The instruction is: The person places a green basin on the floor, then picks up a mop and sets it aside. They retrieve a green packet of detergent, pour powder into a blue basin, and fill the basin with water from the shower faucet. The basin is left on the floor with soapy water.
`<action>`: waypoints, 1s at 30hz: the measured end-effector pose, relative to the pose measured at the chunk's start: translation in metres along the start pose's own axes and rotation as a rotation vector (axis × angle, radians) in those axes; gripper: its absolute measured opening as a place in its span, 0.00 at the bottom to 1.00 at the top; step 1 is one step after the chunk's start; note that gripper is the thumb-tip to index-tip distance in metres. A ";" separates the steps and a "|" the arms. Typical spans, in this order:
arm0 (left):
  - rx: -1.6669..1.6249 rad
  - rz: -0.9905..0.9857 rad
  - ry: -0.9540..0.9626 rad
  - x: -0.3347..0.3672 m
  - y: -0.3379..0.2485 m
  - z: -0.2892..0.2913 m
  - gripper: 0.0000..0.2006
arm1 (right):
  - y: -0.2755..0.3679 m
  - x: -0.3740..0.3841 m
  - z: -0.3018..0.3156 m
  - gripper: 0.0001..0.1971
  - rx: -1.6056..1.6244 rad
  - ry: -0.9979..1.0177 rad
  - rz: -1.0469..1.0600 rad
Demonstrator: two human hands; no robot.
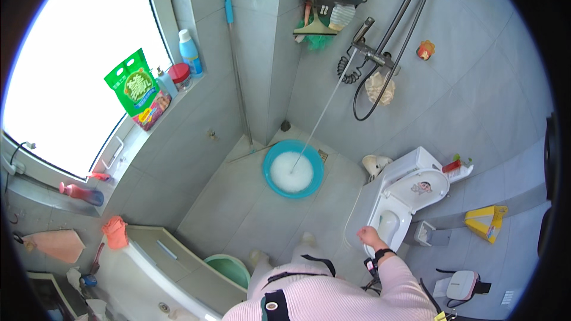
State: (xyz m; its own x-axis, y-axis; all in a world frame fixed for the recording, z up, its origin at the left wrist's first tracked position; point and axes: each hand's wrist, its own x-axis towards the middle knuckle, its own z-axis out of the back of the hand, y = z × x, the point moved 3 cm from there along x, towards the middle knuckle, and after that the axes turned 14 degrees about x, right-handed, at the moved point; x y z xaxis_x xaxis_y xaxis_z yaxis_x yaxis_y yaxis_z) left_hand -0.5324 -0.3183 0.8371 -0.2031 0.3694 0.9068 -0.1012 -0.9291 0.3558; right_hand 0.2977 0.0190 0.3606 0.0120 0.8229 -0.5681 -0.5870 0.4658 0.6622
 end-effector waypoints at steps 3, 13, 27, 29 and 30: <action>-0.494 0.074 0.249 -0.062 -0.053 -0.017 0.20 | 0.026 -0.010 -0.014 0.08 0.024 -0.008 0.029; -1.236 0.066 0.728 -0.171 -0.204 0.045 0.20 | 0.045 -0.031 -0.002 0.06 0.048 -0.105 -0.046; -1.225 0.057 0.758 -0.178 -0.202 0.054 0.22 | 0.031 -0.024 -0.031 0.06 0.118 -0.044 -0.066; -1.223 0.067 0.765 -0.179 -0.202 0.054 0.22 | 0.029 -0.024 -0.028 0.06 0.118 -0.046 -0.086; -1.226 0.068 0.765 -0.179 -0.202 0.054 0.22 | 0.029 -0.023 -0.025 0.06 0.126 -0.052 -0.095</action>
State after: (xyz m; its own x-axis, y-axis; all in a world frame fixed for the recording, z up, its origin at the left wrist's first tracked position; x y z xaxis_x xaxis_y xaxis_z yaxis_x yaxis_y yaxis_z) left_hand -0.4229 -0.1979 0.6148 -0.6631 0.6102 0.4335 -0.7458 -0.4893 -0.4521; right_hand 0.2601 0.0049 0.3803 0.1065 0.7872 -0.6074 -0.4752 0.5769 0.6643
